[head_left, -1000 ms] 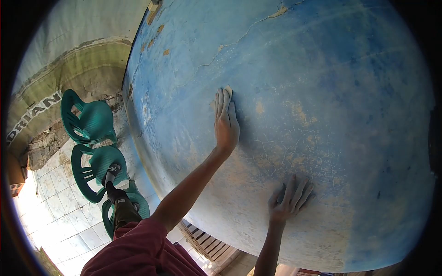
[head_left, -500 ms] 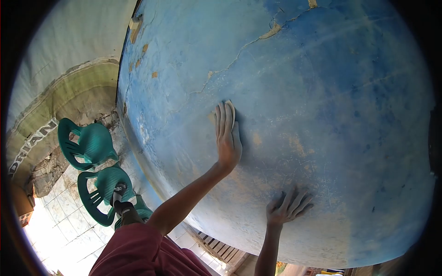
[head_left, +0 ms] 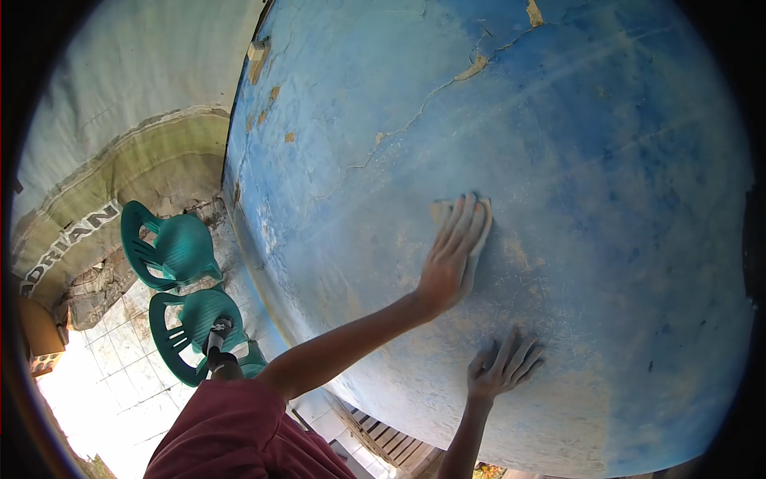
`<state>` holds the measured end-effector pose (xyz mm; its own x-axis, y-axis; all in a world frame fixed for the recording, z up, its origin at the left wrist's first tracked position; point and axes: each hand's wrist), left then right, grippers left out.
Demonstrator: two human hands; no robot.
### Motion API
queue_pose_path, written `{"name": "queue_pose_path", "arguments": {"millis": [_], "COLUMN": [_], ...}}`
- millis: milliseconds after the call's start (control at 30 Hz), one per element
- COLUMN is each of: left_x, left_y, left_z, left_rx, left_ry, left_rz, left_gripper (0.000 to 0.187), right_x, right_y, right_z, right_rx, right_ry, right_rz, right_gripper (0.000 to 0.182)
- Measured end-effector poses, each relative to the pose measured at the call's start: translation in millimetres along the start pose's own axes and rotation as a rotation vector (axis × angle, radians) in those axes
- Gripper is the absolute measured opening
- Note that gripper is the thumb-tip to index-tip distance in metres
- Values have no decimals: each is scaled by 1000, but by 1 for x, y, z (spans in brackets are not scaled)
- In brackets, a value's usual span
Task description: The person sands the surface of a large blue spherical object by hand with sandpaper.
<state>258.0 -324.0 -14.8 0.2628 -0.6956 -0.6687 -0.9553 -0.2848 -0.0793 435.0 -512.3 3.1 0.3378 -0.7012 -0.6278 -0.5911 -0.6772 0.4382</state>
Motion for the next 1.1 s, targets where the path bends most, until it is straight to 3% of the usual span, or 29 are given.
{"name": "queue_pose_path", "arguments": {"millis": [67,100,167,267,400,500,633,700,767,867,933,1033,1100], "left_x": [23,8,-48,-78,22,20,-33,5,60,27,-42,-82,-36], "left_y": [-2,4,22,21,-2,-4,-7,-13,-18,-8,14,10,-4], "left_z": [-6,2,33,56,-24,-16,-15,-34,-45,-15,-2,5,-23], "left_rx": [-6,-13,110,88,91,41,143,161,103,71,164,136,109], "left_ry": [-144,-149,231,401,38,-40,256,260,7,22,260,245,28], "left_rz": [218,209,-104,-272,89,46,-179,-164,229,69,-75,-160,-31], "left_gripper": [50,50,52,54,53,51,51,50,50,49,50,50,50], "right_x": [-3,-4,-6,-11,-29,-38,-41,-43,-45,-41,-38,-40,-44], "right_y": [2,3,6,7,5,5,9,11,11,9,7,7,6], "right_z": [0,-2,-8,-3,7,3,1,5,6,2,-2,5,9], "right_rx": [-6,-10,-24,-33,-54,-63,-100,-90,-65,-99,-88,-74,-58], "right_ry": [-1,1,7,-15,-62,-82,-84,-88,-92,-82,-72,-89,-95], "right_rz": [1,-10,-6,-31,-79,-64,-67,-89,-79,-83,-83,-93,-112], "right_gripper": [49,49,49,47,48,49,48,48,47,47,47,47,46]}}
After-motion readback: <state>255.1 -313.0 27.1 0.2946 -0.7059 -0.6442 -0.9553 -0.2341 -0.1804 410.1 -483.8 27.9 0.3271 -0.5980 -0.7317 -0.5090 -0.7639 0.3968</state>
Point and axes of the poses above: each hand's wrist, its own x-axis away from the middle knuckle, its own y-axis out of the back of the hand, z = x × y, and after that the axes turned 10 degrees about z, right-handed
